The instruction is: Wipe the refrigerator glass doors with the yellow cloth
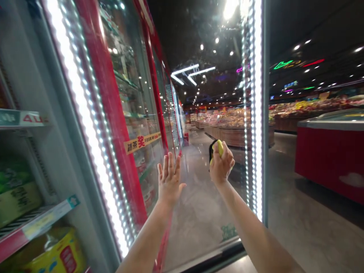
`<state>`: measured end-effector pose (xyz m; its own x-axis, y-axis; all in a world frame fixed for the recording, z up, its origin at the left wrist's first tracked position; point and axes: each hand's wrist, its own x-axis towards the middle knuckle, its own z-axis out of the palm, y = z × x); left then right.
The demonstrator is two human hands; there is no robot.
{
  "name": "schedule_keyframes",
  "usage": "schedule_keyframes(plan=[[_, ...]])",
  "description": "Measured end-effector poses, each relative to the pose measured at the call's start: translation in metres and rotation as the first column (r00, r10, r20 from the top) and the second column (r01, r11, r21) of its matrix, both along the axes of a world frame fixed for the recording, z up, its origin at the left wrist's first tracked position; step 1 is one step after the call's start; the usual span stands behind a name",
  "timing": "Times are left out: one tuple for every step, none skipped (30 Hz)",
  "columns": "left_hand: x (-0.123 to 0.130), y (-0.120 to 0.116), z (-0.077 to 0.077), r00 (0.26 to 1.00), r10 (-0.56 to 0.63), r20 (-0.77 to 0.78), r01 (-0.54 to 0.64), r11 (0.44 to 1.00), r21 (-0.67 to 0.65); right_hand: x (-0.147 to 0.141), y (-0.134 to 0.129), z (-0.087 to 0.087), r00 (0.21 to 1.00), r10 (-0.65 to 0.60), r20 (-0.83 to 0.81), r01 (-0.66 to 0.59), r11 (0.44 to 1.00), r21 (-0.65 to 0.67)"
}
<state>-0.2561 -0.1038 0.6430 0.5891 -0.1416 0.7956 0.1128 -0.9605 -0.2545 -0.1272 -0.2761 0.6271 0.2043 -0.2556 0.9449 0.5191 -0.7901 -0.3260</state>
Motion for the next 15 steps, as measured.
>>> schedule_keyframes(plan=[[0.001,-0.001,0.000,1.000,0.006,0.003,-0.006,1.000,-0.001,0.000,-0.003,-0.010,1.000,-0.006,0.000,0.006,1.000,-0.001],[0.002,-0.002,-0.001,1.000,0.011,0.009,-0.011,1.000,0.000,-0.002,-0.003,-0.020,1.000,0.004,-0.001,-0.004,0.999,-0.033],[0.002,-0.003,-0.001,1.000,0.015,0.018,-0.015,1.000,0.003,-0.005,-0.002,-0.027,1.000,0.028,-0.004,-0.028,0.996,-0.088],[0.003,-0.003,-0.001,1.000,0.016,0.027,-0.017,1.000,0.007,-0.007,0.001,-0.029,0.998,0.061,-0.008,-0.062,0.986,-0.154],[0.003,-0.004,-0.001,0.999,0.016,0.032,-0.017,1.000,0.010,-0.007,0.003,-0.026,0.995,0.096,-0.015,-0.097,0.971,-0.220],[0.003,-0.004,0.000,0.999,0.016,0.034,-0.017,1.000,0.013,-0.006,0.004,-0.018,0.992,0.123,-0.021,-0.124,0.956,-0.266],[0.004,-0.003,0.000,0.999,0.017,0.032,-0.017,1.000,0.015,-0.002,0.003,-0.006,0.990,0.137,-0.022,-0.137,0.950,-0.281],[0.004,-0.003,0.001,0.999,0.019,0.026,-0.019,1.000,0.016,0.004,0.000,0.007,0.990,0.137,-0.014,-0.136,0.956,-0.260],[0.004,-0.003,0.001,1.000,0.021,0.019,-0.021,1.000,0.017,0.011,-0.006,0.019,0.992,0.126,0.000,-0.123,0.970,-0.210],[0.004,-0.002,0.002,1.000,0.022,0.011,-0.022,1.000,0.018,0.018,-0.012,0.028,0.994,0.109,0.015,-0.105,0.984,-0.142],[0.004,-0.002,0.002,1.000,0.021,0.005,-0.021,1.000,0.018,0.024,-0.019,0.032,0.996,0.086,0.027,-0.084,0.994,-0.067],[0.004,-0.001,0.002,1.000,0.018,0.001,-0.018,1.000,0.017,0.027,-0.024,0.031,0.998,0.062,0.032,-0.062,0.998,-0.002],[0.004,-0.001,0.002,1.000,0.012,0.003,-0.012,1.000,0.015,0.028,-0.028,0.025,0.999,0.043,0.030,-0.044,0.998,0.037],[0.005,-0.001,0.002,1.000,0.004,0.007,-0.004,1.000,0.013,0.027,-0.031,0.017,0.999,0.031,0.022,-0.032,0.999,0.043],[0.005,-0.001,0.002,1.000,-0.005,0.012,0.005,1.000,0.010,0.025,-0.032,0.008,1.000,0.029,0.007,-0.029,0.999,0.014]])
